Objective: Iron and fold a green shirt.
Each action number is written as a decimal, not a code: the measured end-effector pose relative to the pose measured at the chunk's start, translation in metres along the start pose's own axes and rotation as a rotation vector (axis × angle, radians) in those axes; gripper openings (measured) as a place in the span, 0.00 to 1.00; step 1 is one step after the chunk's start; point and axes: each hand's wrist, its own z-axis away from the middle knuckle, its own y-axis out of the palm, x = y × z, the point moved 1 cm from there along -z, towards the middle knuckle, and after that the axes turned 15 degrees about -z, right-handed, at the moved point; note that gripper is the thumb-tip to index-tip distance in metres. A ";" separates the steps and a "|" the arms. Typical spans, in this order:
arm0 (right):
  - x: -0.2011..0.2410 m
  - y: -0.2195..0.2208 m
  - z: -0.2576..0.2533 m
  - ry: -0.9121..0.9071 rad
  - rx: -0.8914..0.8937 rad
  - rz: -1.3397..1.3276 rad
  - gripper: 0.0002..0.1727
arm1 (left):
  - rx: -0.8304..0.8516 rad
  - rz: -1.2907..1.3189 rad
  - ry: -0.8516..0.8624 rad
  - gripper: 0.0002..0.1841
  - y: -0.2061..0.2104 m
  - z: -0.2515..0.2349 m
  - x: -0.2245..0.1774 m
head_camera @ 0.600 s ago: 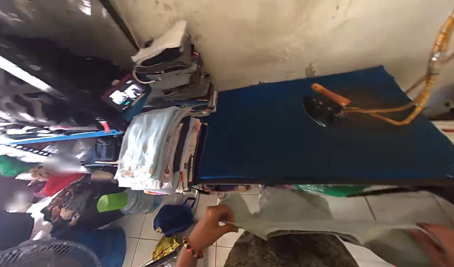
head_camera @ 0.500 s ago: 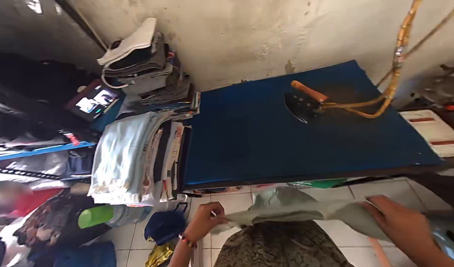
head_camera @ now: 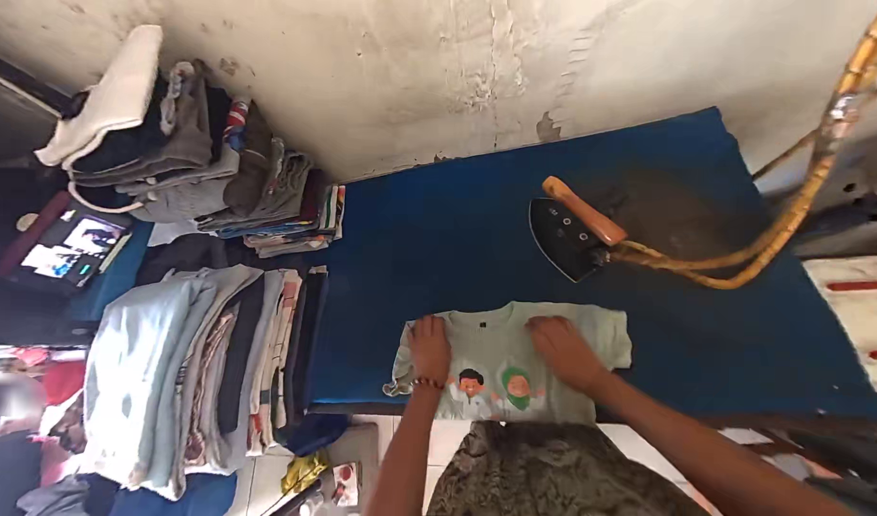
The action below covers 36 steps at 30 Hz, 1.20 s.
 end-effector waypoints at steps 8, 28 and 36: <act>-0.031 -0.148 -0.089 0.310 -0.277 0.188 0.41 | -0.078 0.188 -0.540 0.45 0.017 0.058 0.047; 0.196 0.027 -0.131 0.723 0.486 -0.041 0.41 | 0.464 0.828 -0.401 0.18 0.004 0.021 0.172; 0.146 -0.039 -0.118 0.641 0.286 0.022 0.27 | 0.458 0.869 -0.435 0.16 0.007 0.016 0.180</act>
